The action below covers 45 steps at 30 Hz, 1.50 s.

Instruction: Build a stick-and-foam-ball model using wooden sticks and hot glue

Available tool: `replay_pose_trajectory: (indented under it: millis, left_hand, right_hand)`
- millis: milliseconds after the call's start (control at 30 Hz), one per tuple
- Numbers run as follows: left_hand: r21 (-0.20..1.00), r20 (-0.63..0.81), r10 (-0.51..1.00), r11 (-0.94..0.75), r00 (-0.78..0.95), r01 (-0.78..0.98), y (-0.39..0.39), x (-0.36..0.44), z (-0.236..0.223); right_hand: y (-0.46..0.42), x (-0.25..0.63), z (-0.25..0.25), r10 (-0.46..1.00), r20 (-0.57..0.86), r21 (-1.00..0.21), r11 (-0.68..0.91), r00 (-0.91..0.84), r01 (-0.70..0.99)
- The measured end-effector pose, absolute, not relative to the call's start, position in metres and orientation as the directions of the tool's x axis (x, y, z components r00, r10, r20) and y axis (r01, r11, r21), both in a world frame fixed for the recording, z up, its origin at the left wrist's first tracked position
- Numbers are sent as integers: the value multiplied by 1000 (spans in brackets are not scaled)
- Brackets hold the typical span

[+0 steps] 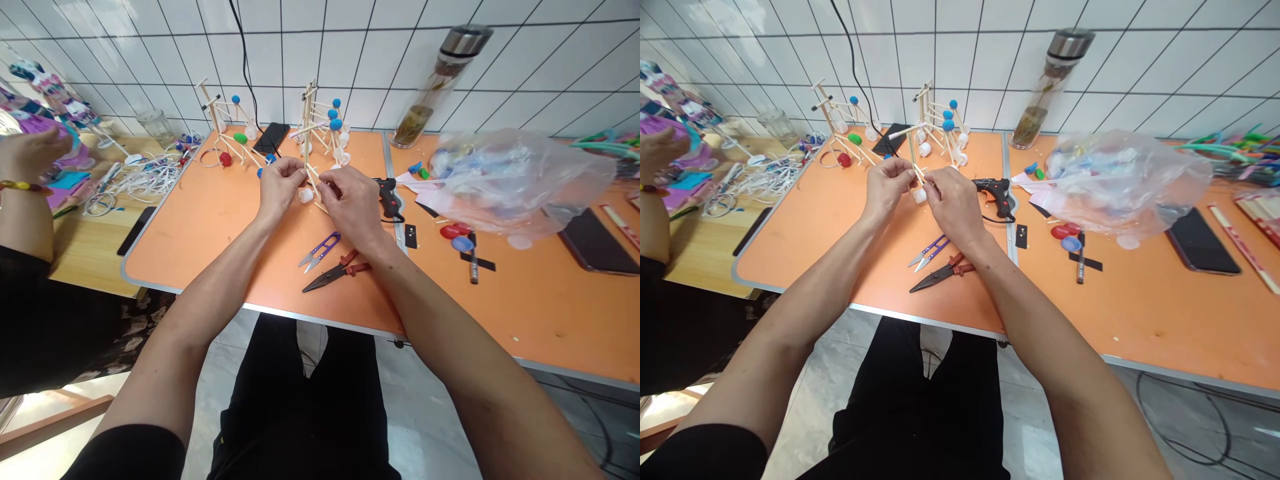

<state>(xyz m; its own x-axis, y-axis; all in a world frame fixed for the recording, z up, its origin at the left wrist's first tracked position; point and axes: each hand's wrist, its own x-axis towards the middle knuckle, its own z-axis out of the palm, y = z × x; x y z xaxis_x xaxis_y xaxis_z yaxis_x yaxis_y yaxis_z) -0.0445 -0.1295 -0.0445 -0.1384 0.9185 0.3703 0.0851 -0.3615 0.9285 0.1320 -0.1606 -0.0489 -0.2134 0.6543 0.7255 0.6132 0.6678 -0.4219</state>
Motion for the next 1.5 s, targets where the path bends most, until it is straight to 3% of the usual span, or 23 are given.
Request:
replay_pose_trajectory:
  millis: [1500]
  left_hand:
    - [937,349,922,-339,-165,89,-130,-42,-44]
  right_hand:
    - [-160,133,-47,669,711,-431,659,-218,617]
